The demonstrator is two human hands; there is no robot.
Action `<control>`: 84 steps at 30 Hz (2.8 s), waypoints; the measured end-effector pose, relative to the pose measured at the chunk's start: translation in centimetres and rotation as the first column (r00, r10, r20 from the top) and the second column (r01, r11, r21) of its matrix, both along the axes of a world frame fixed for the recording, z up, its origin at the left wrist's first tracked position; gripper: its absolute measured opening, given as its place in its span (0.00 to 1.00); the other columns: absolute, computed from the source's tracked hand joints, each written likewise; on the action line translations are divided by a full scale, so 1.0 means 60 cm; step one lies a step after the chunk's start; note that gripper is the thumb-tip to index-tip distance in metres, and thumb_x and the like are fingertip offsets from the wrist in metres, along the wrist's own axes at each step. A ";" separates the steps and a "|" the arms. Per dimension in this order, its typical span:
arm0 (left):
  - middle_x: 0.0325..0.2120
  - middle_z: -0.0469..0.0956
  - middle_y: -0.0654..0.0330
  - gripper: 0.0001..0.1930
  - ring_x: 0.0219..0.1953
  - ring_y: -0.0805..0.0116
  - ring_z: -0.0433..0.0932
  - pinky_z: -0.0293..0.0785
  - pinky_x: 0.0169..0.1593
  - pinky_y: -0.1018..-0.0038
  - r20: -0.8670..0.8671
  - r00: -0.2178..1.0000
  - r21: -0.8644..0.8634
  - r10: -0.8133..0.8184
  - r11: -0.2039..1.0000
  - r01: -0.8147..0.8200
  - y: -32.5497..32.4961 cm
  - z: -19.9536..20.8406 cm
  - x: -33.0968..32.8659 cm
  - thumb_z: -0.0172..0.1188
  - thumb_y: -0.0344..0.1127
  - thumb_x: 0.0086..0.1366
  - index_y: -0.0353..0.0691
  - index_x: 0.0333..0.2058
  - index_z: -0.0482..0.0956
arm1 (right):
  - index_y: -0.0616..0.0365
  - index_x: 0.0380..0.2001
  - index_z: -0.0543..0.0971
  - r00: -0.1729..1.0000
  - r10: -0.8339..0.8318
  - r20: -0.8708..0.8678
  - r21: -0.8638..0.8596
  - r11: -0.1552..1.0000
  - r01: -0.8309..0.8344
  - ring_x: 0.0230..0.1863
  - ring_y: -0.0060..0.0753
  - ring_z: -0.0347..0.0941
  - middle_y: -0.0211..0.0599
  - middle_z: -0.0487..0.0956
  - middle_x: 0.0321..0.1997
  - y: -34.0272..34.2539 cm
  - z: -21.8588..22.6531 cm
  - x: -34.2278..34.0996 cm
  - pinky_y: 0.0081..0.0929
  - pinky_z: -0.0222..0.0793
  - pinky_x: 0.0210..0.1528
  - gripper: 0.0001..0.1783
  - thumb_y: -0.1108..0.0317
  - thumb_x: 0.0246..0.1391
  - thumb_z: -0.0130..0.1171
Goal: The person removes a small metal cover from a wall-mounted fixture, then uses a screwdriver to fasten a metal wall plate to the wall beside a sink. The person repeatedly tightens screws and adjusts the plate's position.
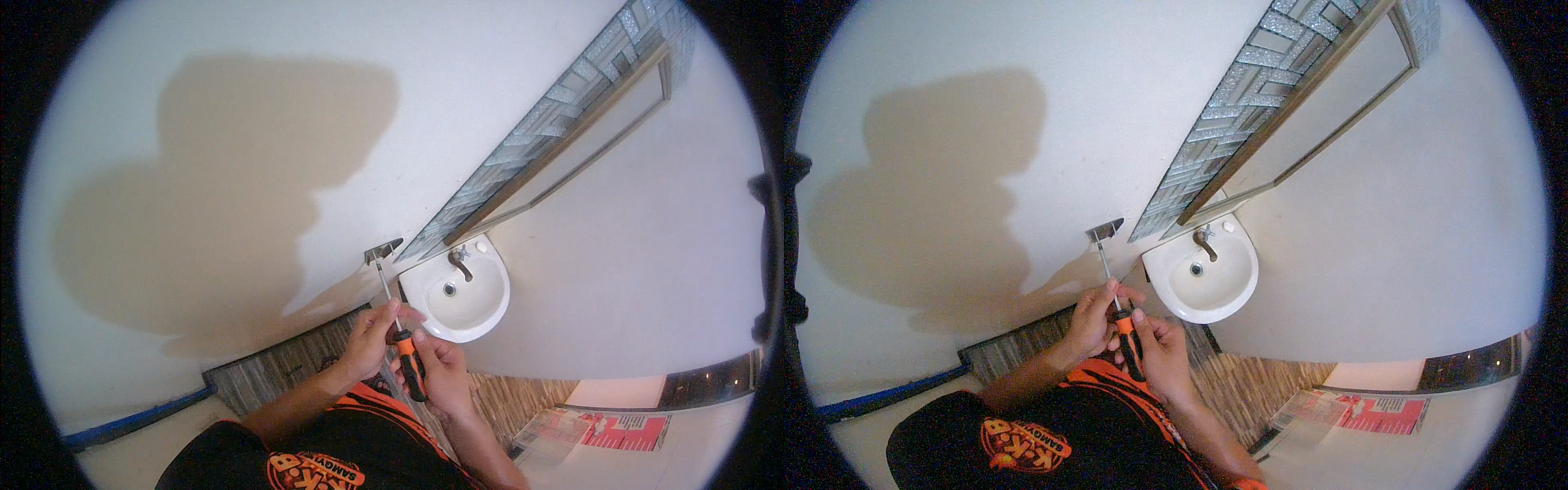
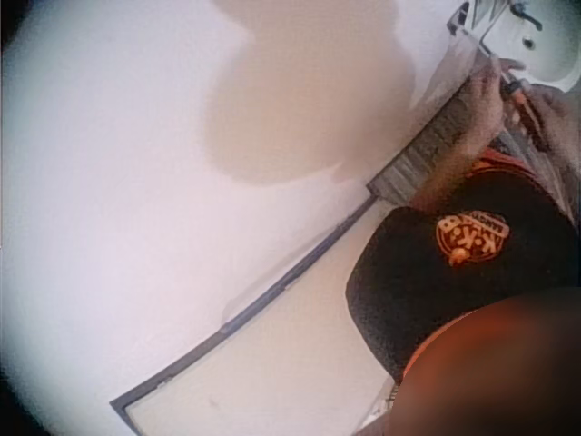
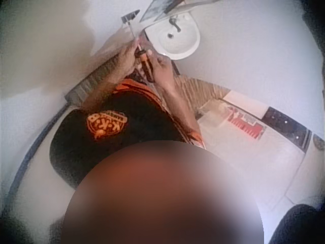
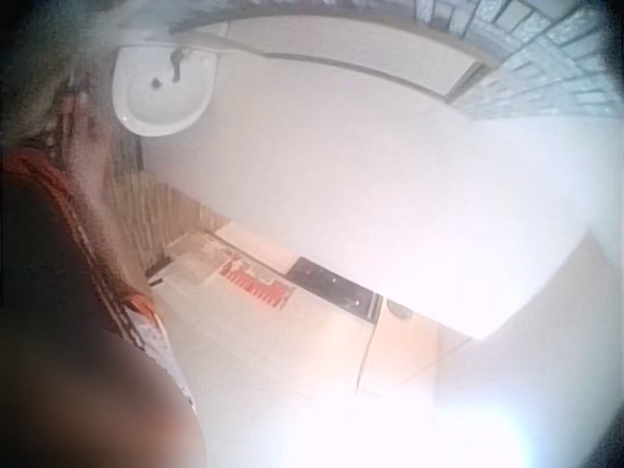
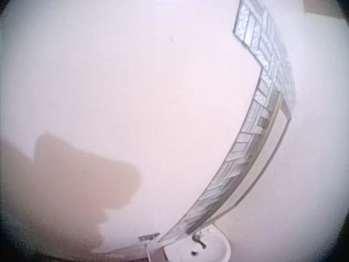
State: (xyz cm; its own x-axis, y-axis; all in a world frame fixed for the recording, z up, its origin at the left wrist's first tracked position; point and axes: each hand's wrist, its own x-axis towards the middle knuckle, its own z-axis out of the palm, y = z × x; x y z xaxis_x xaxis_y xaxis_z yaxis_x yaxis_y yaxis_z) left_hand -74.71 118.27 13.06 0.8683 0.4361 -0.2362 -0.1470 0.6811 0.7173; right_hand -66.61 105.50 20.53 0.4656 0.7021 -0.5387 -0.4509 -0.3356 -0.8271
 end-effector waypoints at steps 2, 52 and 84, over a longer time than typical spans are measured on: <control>0.20 0.68 0.73 0.23 0.22 0.83 0.63 0.57 0.27 0.80 0.014 0.997 -0.076 0.071 0.995 -0.070 -0.005 0.000 0.010 0.49 0.51 0.83 0.39 0.38 0.83 | 0.63 0.47 0.80 0.989 -0.129 -0.069 0.042 0.990 0.132 0.29 0.29 0.81 0.43 0.85 0.40 -0.005 -0.002 -0.003 0.25 0.76 0.25 0.20 0.53 0.74 0.58; 0.17 0.56 0.78 0.18 0.19 0.87 0.49 0.45 0.24 0.78 0.070 0.901 -0.109 0.429 0.901 -0.421 -0.003 0.027 0.065 0.53 0.48 0.83 0.42 0.36 0.78 | 0.61 0.45 0.75 0.913 -0.247 -0.325 0.182 0.931 0.317 0.16 0.20 0.65 0.36 0.76 0.23 -0.064 -0.020 -0.032 0.22 0.53 0.14 0.21 0.50 0.75 0.56; 0.17 0.64 0.75 0.25 0.19 0.84 0.58 0.52 0.24 0.79 -0.032 0.896 0.111 0.442 0.893 -0.436 0.000 0.023 0.059 0.52 0.53 0.82 0.45 0.26 0.74 | 0.64 0.55 0.75 0.987 -0.141 0.071 -0.014 0.990 0.142 0.19 0.21 0.71 0.38 0.80 0.30 -0.045 0.020 -0.061 0.19 0.64 0.23 0.19 0.62 0.69 0.65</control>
